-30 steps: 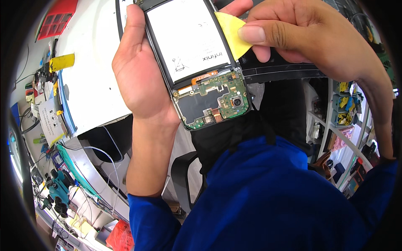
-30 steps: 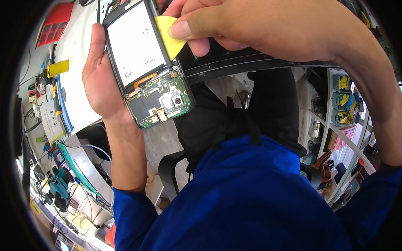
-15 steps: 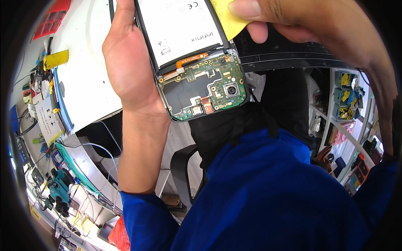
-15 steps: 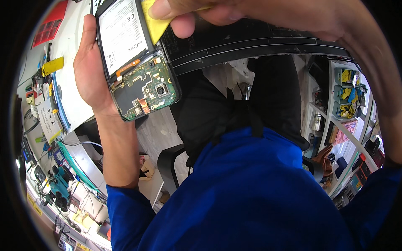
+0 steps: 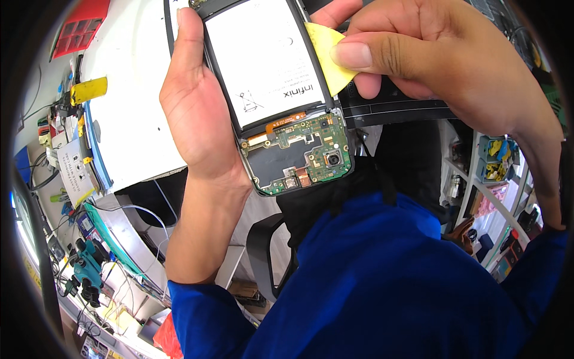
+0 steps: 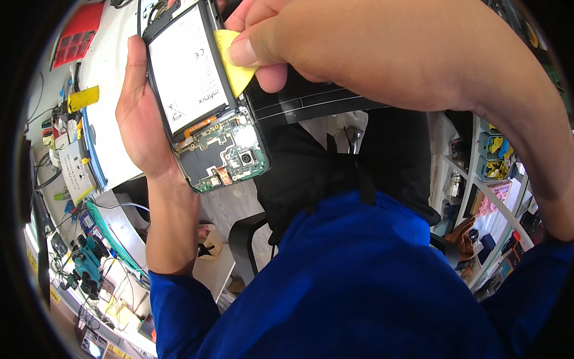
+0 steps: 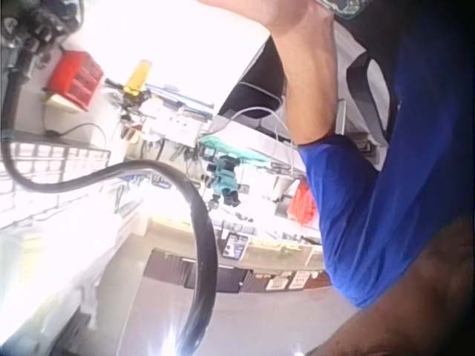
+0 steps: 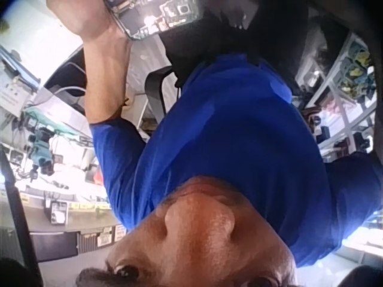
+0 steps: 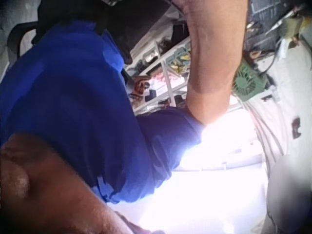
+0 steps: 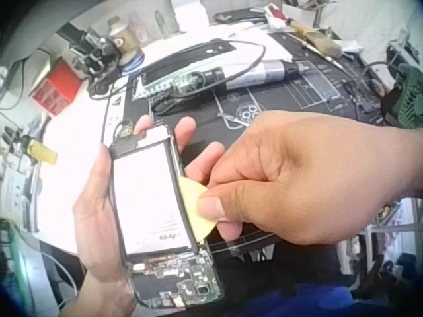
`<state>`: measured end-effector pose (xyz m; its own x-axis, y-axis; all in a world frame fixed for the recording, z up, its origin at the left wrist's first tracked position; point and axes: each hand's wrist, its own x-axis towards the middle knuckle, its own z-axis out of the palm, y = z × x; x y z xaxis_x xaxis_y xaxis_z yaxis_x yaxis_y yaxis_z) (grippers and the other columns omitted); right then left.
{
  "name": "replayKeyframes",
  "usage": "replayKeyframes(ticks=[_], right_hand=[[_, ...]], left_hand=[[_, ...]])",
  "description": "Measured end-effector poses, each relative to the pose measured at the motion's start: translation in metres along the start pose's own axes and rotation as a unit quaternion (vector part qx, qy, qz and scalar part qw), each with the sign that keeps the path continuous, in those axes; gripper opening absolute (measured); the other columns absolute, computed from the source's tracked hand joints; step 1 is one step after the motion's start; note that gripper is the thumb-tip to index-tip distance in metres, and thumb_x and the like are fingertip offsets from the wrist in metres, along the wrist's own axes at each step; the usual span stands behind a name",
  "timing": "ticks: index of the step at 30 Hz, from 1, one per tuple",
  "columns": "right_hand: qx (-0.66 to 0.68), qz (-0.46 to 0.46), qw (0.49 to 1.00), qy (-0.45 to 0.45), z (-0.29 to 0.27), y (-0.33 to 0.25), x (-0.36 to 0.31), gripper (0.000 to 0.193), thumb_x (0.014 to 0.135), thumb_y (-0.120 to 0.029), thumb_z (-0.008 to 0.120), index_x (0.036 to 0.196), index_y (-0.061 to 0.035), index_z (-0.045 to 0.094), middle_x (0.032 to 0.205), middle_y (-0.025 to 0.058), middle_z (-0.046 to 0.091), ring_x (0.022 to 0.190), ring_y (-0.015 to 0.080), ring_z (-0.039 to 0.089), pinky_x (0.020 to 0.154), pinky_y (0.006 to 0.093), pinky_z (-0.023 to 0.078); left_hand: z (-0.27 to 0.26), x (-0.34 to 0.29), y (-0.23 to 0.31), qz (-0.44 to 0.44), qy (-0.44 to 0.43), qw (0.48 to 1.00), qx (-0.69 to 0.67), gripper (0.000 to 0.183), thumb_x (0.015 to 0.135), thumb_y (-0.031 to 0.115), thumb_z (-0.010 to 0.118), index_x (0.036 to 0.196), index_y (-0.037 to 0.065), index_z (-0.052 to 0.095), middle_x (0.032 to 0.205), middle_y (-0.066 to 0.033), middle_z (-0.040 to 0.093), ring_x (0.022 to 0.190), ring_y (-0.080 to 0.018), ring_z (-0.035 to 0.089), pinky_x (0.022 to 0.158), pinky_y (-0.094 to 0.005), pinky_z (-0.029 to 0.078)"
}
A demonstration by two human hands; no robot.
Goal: The person uses a yellow plastic pry tool to separate the battery from the internal frame of a disassembled smartphone. They repeatedly slide the tool along the battery edges to loosen adhesive and then lift the battery slightly to check separation.
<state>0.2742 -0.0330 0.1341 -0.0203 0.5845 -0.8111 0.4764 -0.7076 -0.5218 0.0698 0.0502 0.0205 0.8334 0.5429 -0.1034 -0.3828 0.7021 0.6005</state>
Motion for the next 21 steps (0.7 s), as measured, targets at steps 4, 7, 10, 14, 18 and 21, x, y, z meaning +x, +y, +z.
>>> replayKeyframes(ticks=[4, 7, 10, 14, 18, 21], right_hand=[[0.014, 0.002, 0.999, -0.030, -0.008, -0.001, -0.002, 0.036, 0.109, -0.026, 0.052, 0.090, -0.0026, 0.071, 0.058, 0.0005, 0.058, 0.049, 0.0078, 0.051, 0.048, 0.0267, 0.041], [-0.015, 0.045, 0.999, 0.006, -0.002, -0.017, -0.003, 0.036, 0.109, -0.026, 0.052, 0.090, -0.0024, 0.070, 0.061, 0.0005, 0.059, 0.050, 0.0082, 0.051, 0.049, 0.0273, 0.042], [-0.029, -0.055, 0.998, -0.006, 0.000, -0.004, 0.010, 0.036, 0.110, -0.027, 0.051, 0.091, -0.0027, 0.070, 0.064, 0.0002, 0.060, 0.051, 0.0081, 0.051, 0.049, 0.0276, 0.042], [-0.027, -0.150, 0.986, -0.071, -0.014, 0.018, 0.015, 0.034, 0.111, -0.029, 0.050, 0.098, -0.0041, 0.069, 0.064, -0.0013, 0.058, 0.051, 0.0075, 0.050, 0.049, 0.0273, 0.041], [0.030, -0.020, 0.993, -0.115, -0.027, -0.005, 0.000, 0.032, 0.111, -0.029, 0.050, 0.103, -0.0049, 0.069, 0.062, -0.0022, 0.054, 0.050, 0.0073, 0.048, 0.049, 0.0270, 0.040], [0.025, -0.093, 0.989, -0.115, -0.019, 0.007, 0.016, 0.032, 0.108, -0.029, 0.054, 0.100, -0.0036, 0.070, 0.063, 0.0015, 0.059, 0.052, 0.0122, 0.053, 0.051, 0.0300, 0.043]], left_hand=[[0.004, 0.001, 0.000, -0.017, -0.024, 1.000, -0.009, 0.056, 0.115, 0.038, 0.033, 0.151, -0.003, 0.045, 0.143, -0.0235, 0.059, 0.124, -0.0322, 0.067, 0.106, -0.0445, 0.055], [0.004, 0.004, -0.001, -0.036, -0.035, 0.998, -0.029, 0.058, 0.115, 0.039, 0.032, 0.153, -0.003, 0.041, 0.150, -0.0241, 0.054, 0.129, -0.0330, 0.063, 0.109, -0.0452, 0.054], [0.004, 0.002, -0.006, -0.017, -0.020, 0.998, -0.057, 0.058, 0.115, 0.039, 0.029, 0.156, -0.001, 0.039, 0.154, -0.0239, 0.049, 0.135, -0.0336, 0.058, 0.113, -0.0467, 0.050], [0.005, 0.005, -0.004, -0.022, -0.049, 0.997, -0.049, 0.059, 0.115, 0.040, 0.027, 0.157, 0.000, 0.038, 0.157, -0.0245, 0.046, 0.138, -0.0352, 0.055, 0.115, -0.0475, 0.048], [0.012, 0.013, -0.006, -0.049, -0.033, 0.995, -0.081, 0.059, 0.115, 0.041, 0.026, 0.157, 0.001, 0.037, 0.159, -0.0258, 0.042, 0.141, -0.0375, 0.052, 0.115, -0.0492, 0.048], [0.009, 0.003, -0.005, -0.025, -0.009, 0.996, -0.084, 0.059, 0.115, 0.041, 0.026, 0.158, 0.002, 0.035, 0.161, -0.0268, 0.039, 0.141, -0.0409, 0.050, 0.115, -0.0522, 0.047]])
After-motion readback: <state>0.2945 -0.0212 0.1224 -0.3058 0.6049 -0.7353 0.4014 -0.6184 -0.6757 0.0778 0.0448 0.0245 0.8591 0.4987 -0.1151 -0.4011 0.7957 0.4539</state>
